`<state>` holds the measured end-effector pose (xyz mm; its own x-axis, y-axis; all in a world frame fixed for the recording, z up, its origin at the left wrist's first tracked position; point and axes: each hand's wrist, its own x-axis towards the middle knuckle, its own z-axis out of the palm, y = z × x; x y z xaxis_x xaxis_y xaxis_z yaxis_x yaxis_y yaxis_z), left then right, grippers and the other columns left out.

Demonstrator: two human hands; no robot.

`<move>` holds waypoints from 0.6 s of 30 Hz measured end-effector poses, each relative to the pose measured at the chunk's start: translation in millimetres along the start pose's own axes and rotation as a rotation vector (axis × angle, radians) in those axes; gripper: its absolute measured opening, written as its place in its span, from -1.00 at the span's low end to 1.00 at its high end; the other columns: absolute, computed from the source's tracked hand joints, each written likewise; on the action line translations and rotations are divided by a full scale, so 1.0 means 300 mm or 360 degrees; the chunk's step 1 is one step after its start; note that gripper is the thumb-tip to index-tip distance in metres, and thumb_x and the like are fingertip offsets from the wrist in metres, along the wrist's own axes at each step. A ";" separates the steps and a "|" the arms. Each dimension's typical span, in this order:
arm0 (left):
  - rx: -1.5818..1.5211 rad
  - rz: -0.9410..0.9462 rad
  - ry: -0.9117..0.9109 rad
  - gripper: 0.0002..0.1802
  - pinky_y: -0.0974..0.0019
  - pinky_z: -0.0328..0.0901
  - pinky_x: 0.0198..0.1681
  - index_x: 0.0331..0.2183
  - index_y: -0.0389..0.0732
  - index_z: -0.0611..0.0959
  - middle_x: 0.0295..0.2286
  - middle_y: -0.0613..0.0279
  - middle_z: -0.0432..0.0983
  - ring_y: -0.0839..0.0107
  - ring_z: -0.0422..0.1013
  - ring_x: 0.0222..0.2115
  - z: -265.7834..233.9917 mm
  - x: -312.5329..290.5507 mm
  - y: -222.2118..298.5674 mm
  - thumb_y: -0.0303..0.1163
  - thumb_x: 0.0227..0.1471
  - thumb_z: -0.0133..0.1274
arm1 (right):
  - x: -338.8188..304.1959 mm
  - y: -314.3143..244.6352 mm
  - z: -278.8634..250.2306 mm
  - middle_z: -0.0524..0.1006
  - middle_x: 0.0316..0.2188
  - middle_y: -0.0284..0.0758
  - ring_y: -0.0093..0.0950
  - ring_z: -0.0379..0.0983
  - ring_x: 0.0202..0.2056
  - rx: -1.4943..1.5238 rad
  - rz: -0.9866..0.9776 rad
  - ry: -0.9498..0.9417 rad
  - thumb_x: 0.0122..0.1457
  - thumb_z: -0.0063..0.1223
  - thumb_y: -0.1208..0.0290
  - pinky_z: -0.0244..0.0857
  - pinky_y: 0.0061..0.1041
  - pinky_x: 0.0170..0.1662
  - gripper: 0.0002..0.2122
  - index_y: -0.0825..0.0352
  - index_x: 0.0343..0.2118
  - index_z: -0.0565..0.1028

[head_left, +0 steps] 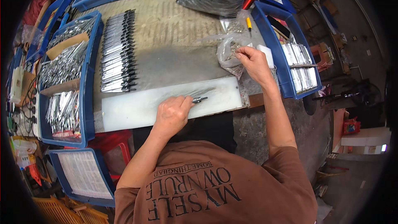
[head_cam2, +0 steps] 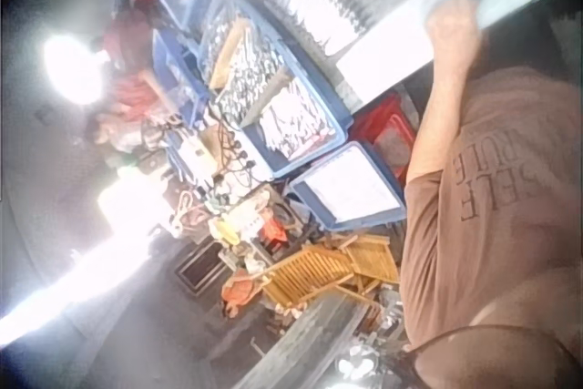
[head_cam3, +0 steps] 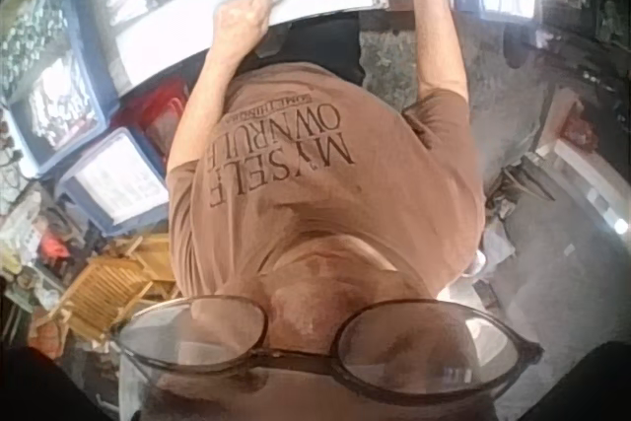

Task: The person assembles small mechanical components by hand, inserting metal pins into plastic housings at a workstation.

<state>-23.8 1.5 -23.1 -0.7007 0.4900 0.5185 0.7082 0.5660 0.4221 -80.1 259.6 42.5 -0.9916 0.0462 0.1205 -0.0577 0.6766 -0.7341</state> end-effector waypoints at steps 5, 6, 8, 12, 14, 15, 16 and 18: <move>0.0002 0.0016 -0.0006 -0.85 0.25 0.23 -0.63 -0.51 -0.24 0.47 -0.70 0.21 0.31 0.26 0.33 -0.67 -0.003 0.001 0.005 -0.49 -0.23 0.11 | 0.076 0.098 -0.019 0.50 -0.47 -0.12 -0.21 0.44 -0.39 -0.0426 -0.0236 0.0018 -0.04 0.01 0.46 0.28 -0.38 -0.28 -0.85 0.41 -0.42 0.51; 0.0031 0.0006 -0.0023 -0.86 0.26 0.24 -0.62 -0.52 -0.23 0.45 -0.70 0.21 0.29 0.27 0.33 -0.66 -0.004 0.000 0.006 -0.46 -0.21 0.09 | 0.087 0.109 -0.014 0.50 -0.47 -0.10 -0.18 0.44 -0.38 -0.0595 -0.0287 -0.0071 -0.04 0.02 0.44 0.28 -0.34 -0.27 -0.85 0.40 -0.43 0.51; 0.0061 0.0006 -0.0039 -0.85 0.27 0.26 -0.60 -0.54 -0.22 0.43 -0.70 0.22 0.28 0.29 0.34 -0.65 -0.002 0.001 0.007 -0.43 -0.19 0.08 | 0.101 0.126 -0.003 0.49 -0.48 -0.08 -0.15 0.43 -0.37 -0.0610 -0.0275 -0.0092 -0.04 0.01 0.43 0.28 -0.29 -0.26 -0.85 0.39 -0.45 0.52; 0.0085 0.0004 -0.0034 -0.85 0.27 0.27 -0.60 -0.52 -0.22 0.45 -0.69 0.22 0.29 0.29 0.35 -0.65 0.001 0.001 0.006 -0.42 -0.19 0.08 | 0.121 0.128 0.020 0.49 -0.51 -0.08 -0.14 0.44 -0.39 -0.0837 -0.0233 -0.0260 -0.07 -0.03 0.41 0.28 -0.25 -0.27 -0.84 0.37 -0.49 0.53; 0.0099 0.0004 -0.0035 -0.85 0.27 0.27 -0.59 -0.51 -0.22 0.45 -0.69 0.23 0.29 0.29 0.35 -0.65 0.001 0.002 0.005 -0.42 -0.19 0.08 | 0.129 0.131 0.031 0.50 -0.49 -0.08 -0.15 0.44 -0.38 -0.0967 -0.0218 -0.0354 -0.09 -0.05 0.43 0.29 -0.23 -0.27 -0.85 0.36 -0.51 0.52; 0.0086 0.0004 -0.0030 -0.85 0.27 0.27 -0.60 -0.51 -0.22 0.45 -0.69 0.22 0.29 0.29 0.35 -0.65 0.002 0.003 0.004 -0.42 -0.19 0.08 | 0.134 0.128 0.034 0.50 -0.49 -0.08 -0.15 0.44 -0.38 -0.0966 -0.0218 -0.0354 -0.09 -0.05 0.43 0.29 -0.23 -0.27 -0.85 0.36 -0.51 0.52; 0.0073 0.0005 -0.0025 -0.86 0.27 0.27 -0.60 -0.51 -0.22 0.45 -0.69 0.22 0.29 0.29 0.35 -0.65 0.003 0.003 0.003 -0.42 -0.19 0.08 | 0.139 0.124 0.035 0.49 -0.49 -0.07 -0.14 0.44 -0.37 -0.1011 -0.0196 -0.0373 -0.09 -0.07 0.44 0.29 -0.22 -0.27 -0.85 0.37 -0.52 0.52; 0.0073 0.0006 -0.0028 -0.86 0.27 0.27 -0.60 -0.51 -0.22 0.45 -0.69 0.22 0.29 0.29 0.35 -0.65 0.004 0.003 0.003 -0.43 -0.19 0.08 | 0.147 0.128 0.036 0.49 -0.49 -0.05 -0.13 0.44 -0.37 -0.1057 -0.0175 -0.0391 -0.09 -0.08 0.46 0.29 -0.21 -0.27 -0.85 0.38 -0.52 0.51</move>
<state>-23.9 3.2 -23.4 -0.6999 0.5033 0.5068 0.7062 0.5937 0.3857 -127.3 279.6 12.4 -0.9859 -0.1621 -0.0409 -0.1540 0.9758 -0.1551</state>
